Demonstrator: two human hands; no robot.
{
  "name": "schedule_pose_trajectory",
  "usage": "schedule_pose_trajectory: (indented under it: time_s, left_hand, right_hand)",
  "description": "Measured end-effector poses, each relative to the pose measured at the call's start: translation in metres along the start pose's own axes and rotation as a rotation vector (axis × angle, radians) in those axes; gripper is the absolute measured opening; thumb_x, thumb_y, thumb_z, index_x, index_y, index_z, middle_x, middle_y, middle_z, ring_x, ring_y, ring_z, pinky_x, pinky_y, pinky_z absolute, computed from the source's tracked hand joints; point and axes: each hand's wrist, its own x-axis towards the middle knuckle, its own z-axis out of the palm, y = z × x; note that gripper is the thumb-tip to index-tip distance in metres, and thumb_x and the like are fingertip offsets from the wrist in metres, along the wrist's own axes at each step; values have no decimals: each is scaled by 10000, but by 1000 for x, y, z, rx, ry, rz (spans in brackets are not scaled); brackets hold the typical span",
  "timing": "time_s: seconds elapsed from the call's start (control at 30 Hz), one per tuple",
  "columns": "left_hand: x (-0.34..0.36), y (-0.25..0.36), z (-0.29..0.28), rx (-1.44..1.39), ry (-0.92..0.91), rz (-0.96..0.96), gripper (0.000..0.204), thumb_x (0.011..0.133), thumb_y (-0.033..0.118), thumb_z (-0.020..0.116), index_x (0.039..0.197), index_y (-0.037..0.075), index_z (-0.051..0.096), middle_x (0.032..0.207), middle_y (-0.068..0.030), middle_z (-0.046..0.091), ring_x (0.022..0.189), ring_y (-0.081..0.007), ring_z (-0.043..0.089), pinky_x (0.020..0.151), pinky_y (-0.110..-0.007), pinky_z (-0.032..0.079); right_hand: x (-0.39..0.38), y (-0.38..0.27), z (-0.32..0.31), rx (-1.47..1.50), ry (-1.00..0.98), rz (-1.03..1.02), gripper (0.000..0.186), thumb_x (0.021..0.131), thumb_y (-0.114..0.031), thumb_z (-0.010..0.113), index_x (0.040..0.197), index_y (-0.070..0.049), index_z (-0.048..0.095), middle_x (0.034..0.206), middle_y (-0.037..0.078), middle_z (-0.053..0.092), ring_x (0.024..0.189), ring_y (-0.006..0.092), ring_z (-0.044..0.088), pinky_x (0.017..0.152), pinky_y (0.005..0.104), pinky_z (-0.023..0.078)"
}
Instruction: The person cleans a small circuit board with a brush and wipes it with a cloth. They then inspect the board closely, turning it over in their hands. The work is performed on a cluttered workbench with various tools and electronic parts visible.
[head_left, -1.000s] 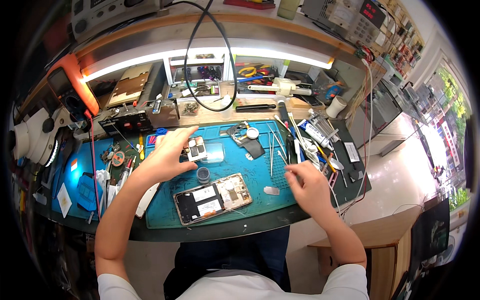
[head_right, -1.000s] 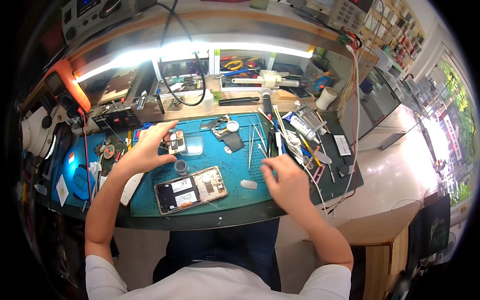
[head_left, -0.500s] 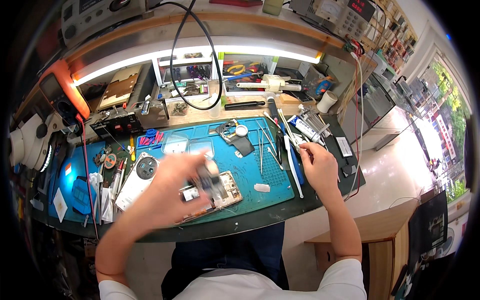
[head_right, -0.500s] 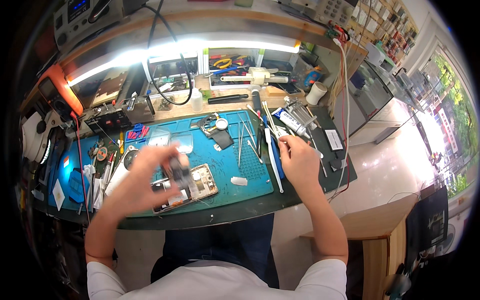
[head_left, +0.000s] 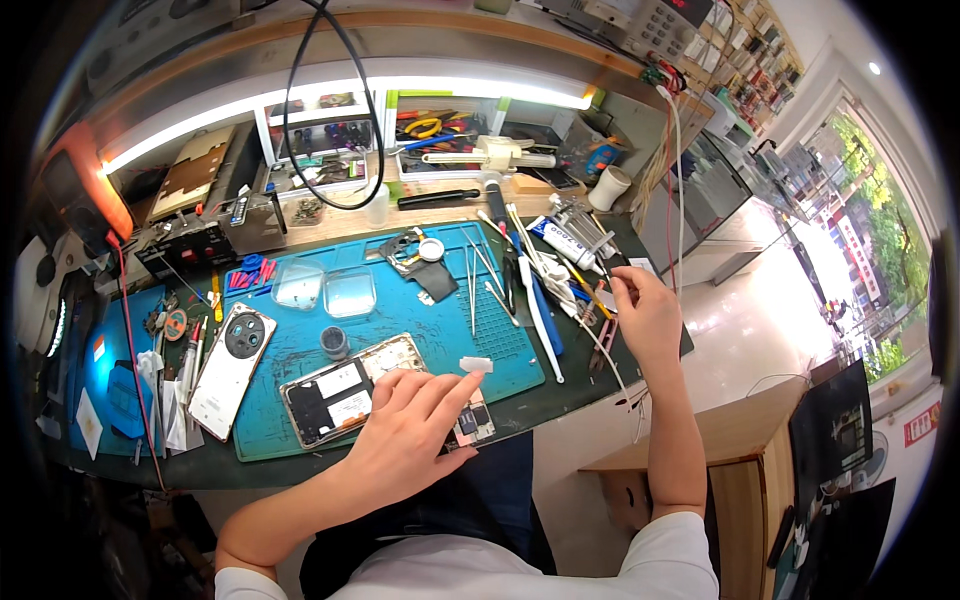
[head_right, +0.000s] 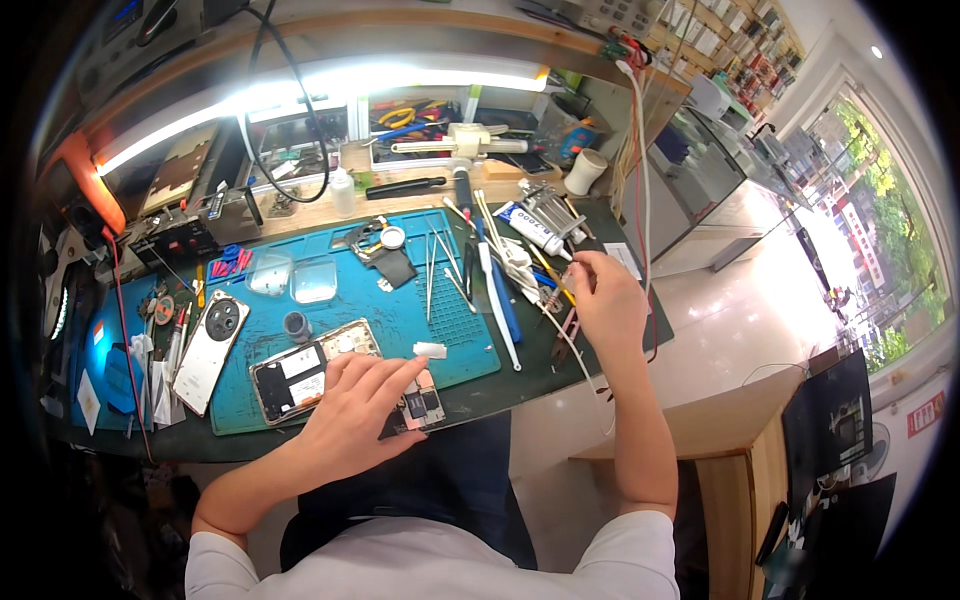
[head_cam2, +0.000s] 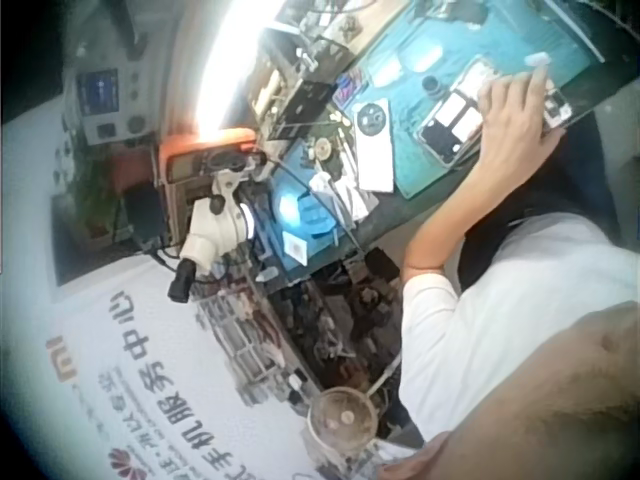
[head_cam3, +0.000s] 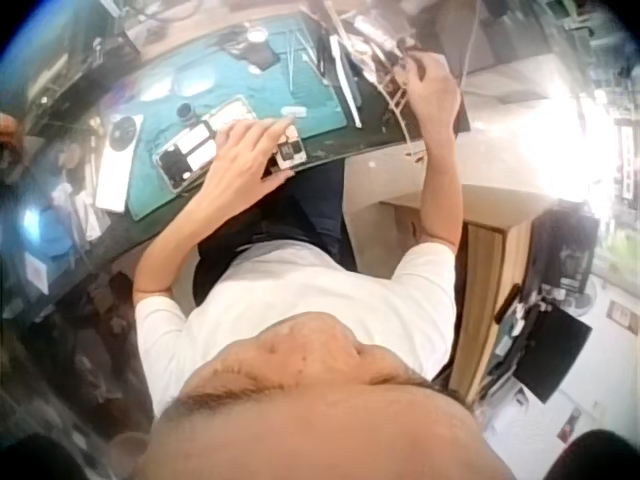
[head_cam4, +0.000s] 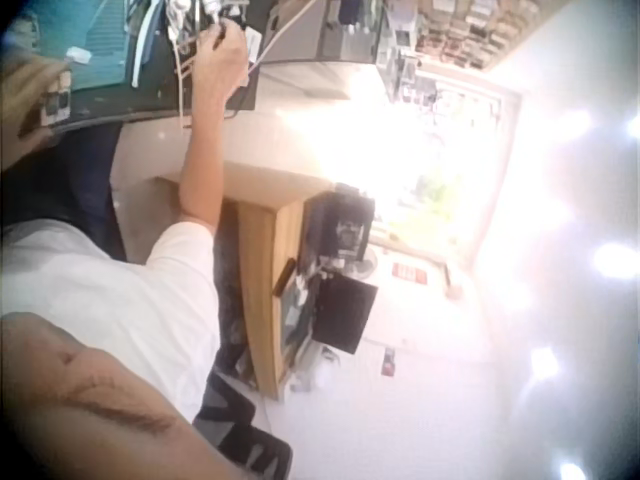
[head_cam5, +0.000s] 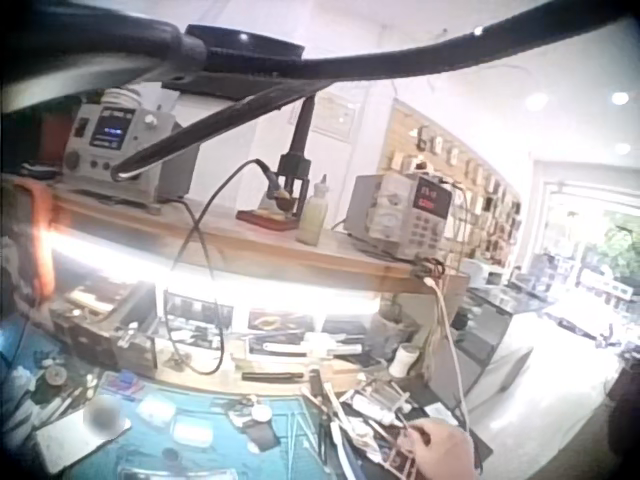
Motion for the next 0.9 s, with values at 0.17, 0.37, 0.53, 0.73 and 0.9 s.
schedule_pose_trajectory:
  time_s: [0.17,0.37,0.53,0.73,0.9]
  left_hand:
    - [5,3,-2,-11,21,-14,861,733,234,848,1476,67,447,1247,-72,582,1144,-271,521,1065,-435,313]
    - [3,-4,-21,37,98,-41,915,693,215,873,1486,76,440,1229,-83,587,1142,-279,523,1057,-448,326]
    - [-9,-20,-47,47,128,-111,922,682,140,856,1493,65,425,1243,-96,596,1141,-292,533,1057,-448,341]
    - [-3,-39,-66,-59,196,-102,943,691,69,818,1523,35,376,1288,-105,598,1078,-247,533,1038,-390,381]
    - [11,-47,-82,-72,202,-40,982,686,73,821,1547,52,351,1334,-102,597,1047,-228,528,1040,-397,367]
  right_hand:
    - [-9,14,0,-45,-47,2,161,903,-191,696,1024,-88,722,884,52,705,751,198,683,682,324,523]
    - [-5,28,27,-41,-177,-141,288,866,-117,710,1147,-61,681,1013,122,670,948,306,660,810,402,520]
    - [3,20,21,87,-151,-104,296,917,-35,546,1149,-48,728,902,138,673,792,271,653,726,344,514]
    - [-1,7,5,959,-315,304,328,982,-16,475,1237,-7,681,1007,39,646,836,87,612,656,213,488]
    - [-22,-60,20,938,-292,-13,219,993,-35,586,1206,-31,633,1043,51,623,927,112,644,700,227,509]
